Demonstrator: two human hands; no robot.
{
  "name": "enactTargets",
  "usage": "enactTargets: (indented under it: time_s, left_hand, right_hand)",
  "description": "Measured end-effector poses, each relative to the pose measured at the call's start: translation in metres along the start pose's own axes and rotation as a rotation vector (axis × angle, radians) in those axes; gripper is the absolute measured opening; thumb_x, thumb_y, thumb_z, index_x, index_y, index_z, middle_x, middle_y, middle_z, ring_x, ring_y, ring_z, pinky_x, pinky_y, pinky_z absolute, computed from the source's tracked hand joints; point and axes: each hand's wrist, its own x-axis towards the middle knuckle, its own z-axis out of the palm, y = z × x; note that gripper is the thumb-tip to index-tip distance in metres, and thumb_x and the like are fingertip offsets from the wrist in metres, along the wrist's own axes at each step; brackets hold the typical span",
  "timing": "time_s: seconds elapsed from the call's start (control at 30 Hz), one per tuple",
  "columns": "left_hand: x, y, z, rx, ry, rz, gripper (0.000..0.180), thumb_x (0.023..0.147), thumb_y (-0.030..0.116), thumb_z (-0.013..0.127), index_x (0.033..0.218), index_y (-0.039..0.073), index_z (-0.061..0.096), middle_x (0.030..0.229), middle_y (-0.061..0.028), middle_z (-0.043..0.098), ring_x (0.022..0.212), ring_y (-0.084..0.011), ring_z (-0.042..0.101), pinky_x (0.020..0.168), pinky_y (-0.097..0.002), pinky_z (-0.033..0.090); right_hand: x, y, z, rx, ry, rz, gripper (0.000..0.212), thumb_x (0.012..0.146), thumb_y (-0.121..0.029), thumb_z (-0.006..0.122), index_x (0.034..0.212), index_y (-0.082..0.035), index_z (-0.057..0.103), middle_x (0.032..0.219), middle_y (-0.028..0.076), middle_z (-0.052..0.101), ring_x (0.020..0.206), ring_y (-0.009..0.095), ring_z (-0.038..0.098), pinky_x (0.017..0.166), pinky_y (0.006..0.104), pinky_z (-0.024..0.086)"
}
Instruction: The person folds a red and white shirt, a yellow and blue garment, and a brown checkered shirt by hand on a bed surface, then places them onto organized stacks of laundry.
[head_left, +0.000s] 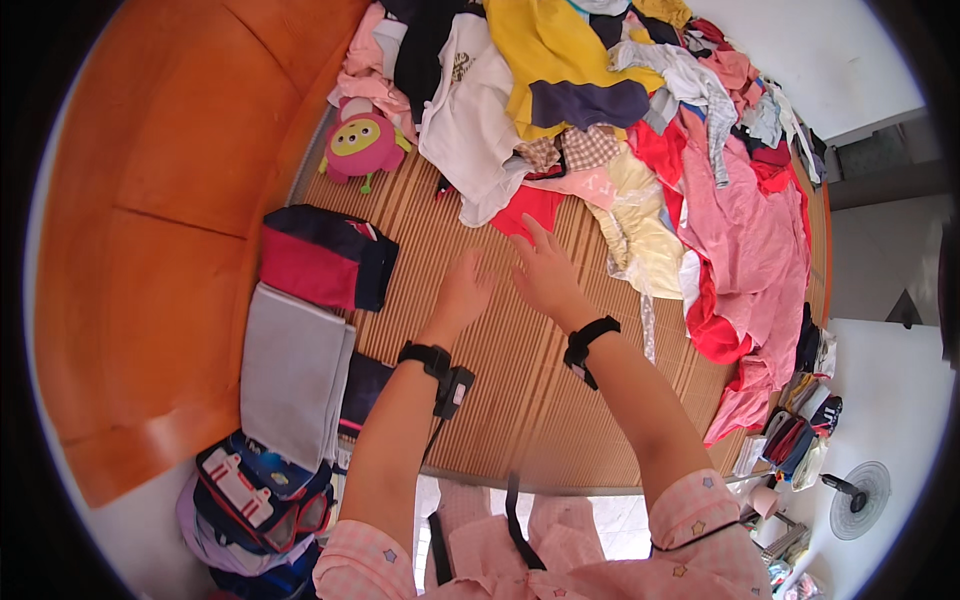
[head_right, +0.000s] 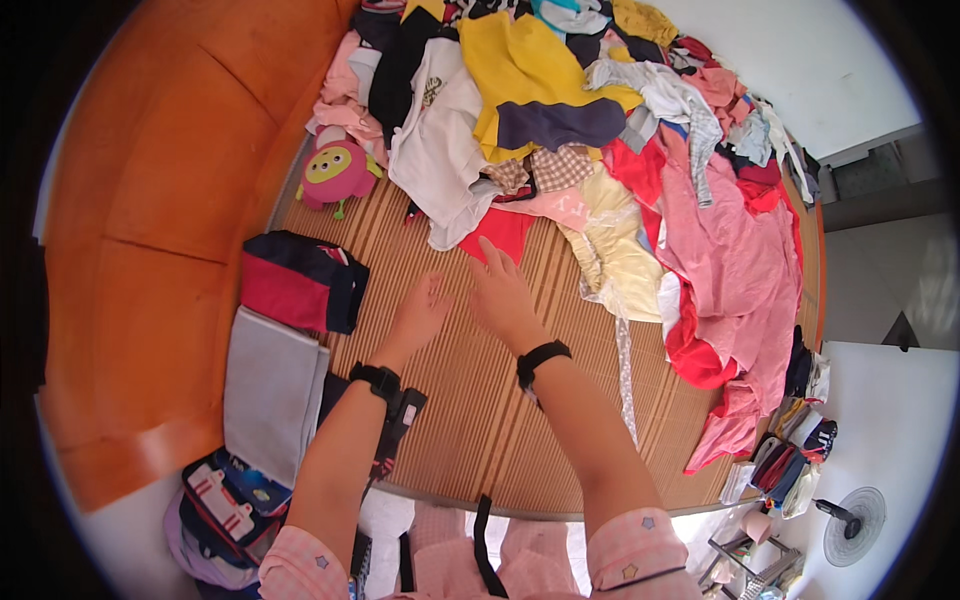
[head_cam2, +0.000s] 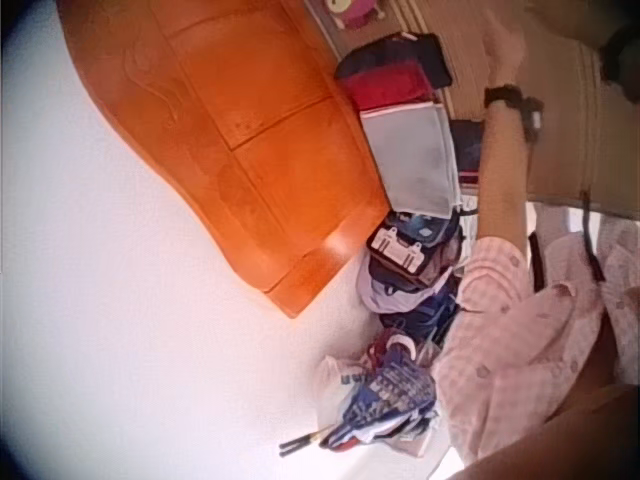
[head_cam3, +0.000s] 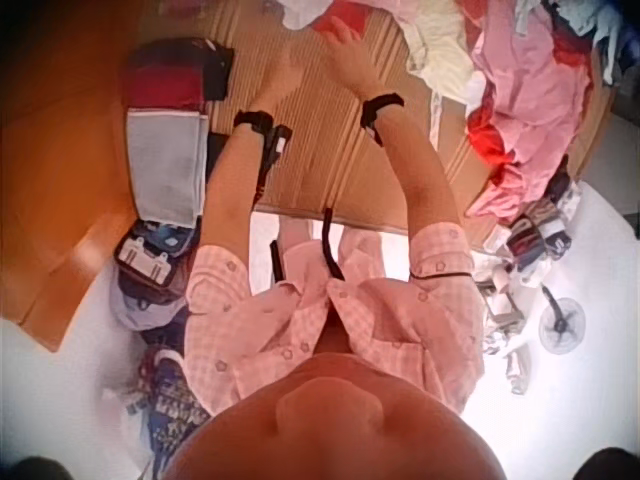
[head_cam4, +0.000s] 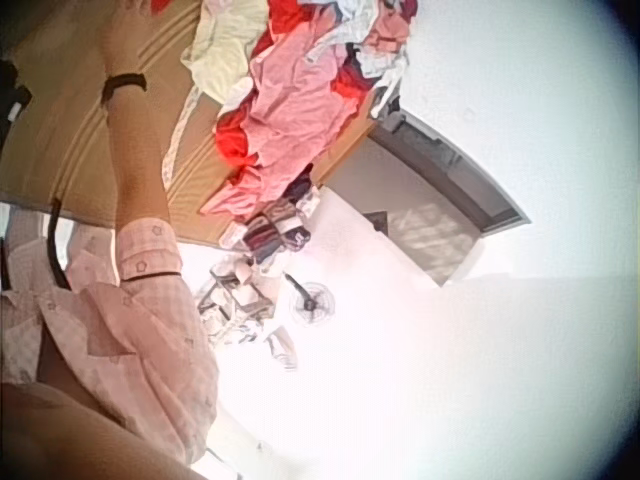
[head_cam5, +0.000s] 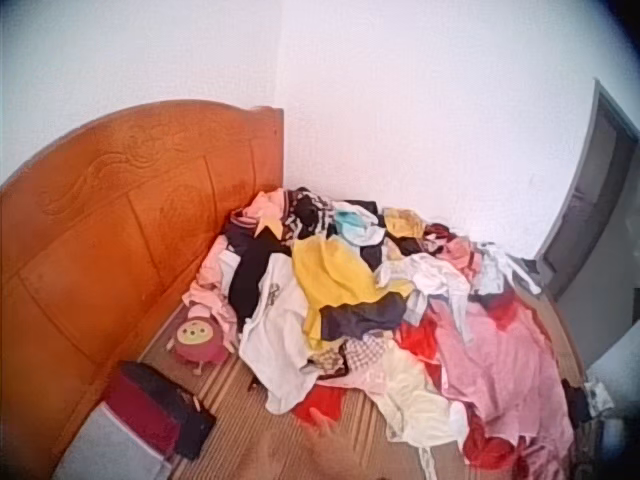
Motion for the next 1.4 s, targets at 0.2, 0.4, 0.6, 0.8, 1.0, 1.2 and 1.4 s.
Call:
enactTargets:
  time_s: [0.2, 0.4, 0.6, 0.8, 1.0, 1.2, 1.4]
  left_hand:
    - [0.099, -0.034, 0.024, -0.027, 0.167, -0.118, 0.043, 0.084, 0.016, 0.055, 0.117, -0.01, 0.044, 0.11, -0.0279, 0.055, 0.104, -0.0391, 0.054, 0.086, -0.0397, 0.043]
    - [0.174, -0.072, 0.02, -0.506, 0.33, -0.578, 0.037, 0.083, 0.023, 0.058, 0.102, -0.009, 0.056, 0.097, -0.0207, 0.062, 0.09, -0.0303, 0.061, 0.078, -0.0359, 0.046]
    - [0.162, -0.055, 0.029, -0.562, 0.352, -0.597, 0.033, 0.087, 0.023, 0.052, 0.103, -0.005, 0.059, 0.1, -0.0227, 0.059, 0.089, -0.0304, 0.057, 0.078, -0.0363, 0.045]
    - [0.071, 0.039, 0.022, -0.088, 0.174, 0.031, 0.025, 0.088, 0.014, 0.052, 0.104, -0.004, 0.058, 0.106, -0.0179, 0.047, 0.097, -0.0308, 0.048, 0.088, -0.0368, 0.039]
    - [-0.04, 0.062, 0.021, -0.791, -0.076, -0.283, 0.032, 0.093, 0.014, 0.045, 0.122, 0.001, 0.041, 0.11, -0.0144, 0.049, 0.103, -0.0279, 0.049, 0.092, -0.0331, 0.039]
    - [-0.036, 0.074, 0.04, -1.494, -0.064, -1.034, 0.062, 0.084, 0.052, 0.057, 0.125, 0.017, 0.028, 0.101, -0.0052, 0.053, 0.1, -0.0204, 0.051, 0.088, -0.0406, 0.043]
    - [-0.103, 0.058, 0.111, -1.298, -0.14, -0.96, 0.024, 0.085, 0.033, 0.063, 0.097, 0.015, 0.052, 0.086, 0.0021, 0.056, 0.082, -0.0071, 0.054, 0.068, -0.0214, 0.045]
  right_hand:
    - [0.04, 0.023, 0.075, -0.034, -0.042, 0.074, 0.047, 0.071, -0.009, 0.06, 0.116, -0.002, 0.048, 0.133, 0.017, 0.041, 0.118, 0.036, 0.042, 0.097, 0.0457, 0.037]
    - [0.073, 0.04, 0.102, -0.024, -0.085, 0.043, 0.053, 0.071, -0.007, 0.061, 0.121, -0.002, 0.044, 0.133, 0.017, 0.041, 0.12, 0.035, 0.04, 0.097, 0.0442, 0.037]
    - [0.082, 0.059, 0.103, 0.087, -0.088, 0.121, 0.065, 0.069, -0.008, 0.062, 0.131, -0.011, 0.041, 0.135, 0.019, 0.037, 0.12, 0.038, 0.039, 0.098, 0.0485, 0.034]
    - [0.085, 0.066, 0.063, -0.133, 0.192, -0.005, 0.06, 0.069, -0.014, 0.065, 0.127, -0.019, 0.048, 0.137, 0.011, 0.039, 0.124, 0.037, 0.035, 0.1, 0.0563, 0.022]
    - [0.007, 0.036, -0.021, 0.051, 0.001, -0.303, 0.025, 0.064, -0.012, 0.06, 0.086, -0.002, 0.055, 0.098, 0.013, 0.057, 0.103, 0.033, 0.052, 0.106, 0.0553, 0.022]
    - [-0.118, 0.02, -0.097, 0.1, -0.061, -0.151, 0.02, 0.058, -0.011, 0.058, 0.075, -0.004, 0.051, 0.07, 0.011, 0.046, 0.066, 0.03, 0.047, 0.075, 0.0407, 0.041]
    - [-0.274, -0.051, -0.108, 0.121, -0.032, 0.195, 0.021, 0.055, -0.012, 0.059, 0.072, -0.005, 0.05, 0.065, 0.011, 0.045, 0.06, 0.031, 0.046, 0.054, 0.0408, 0.036]
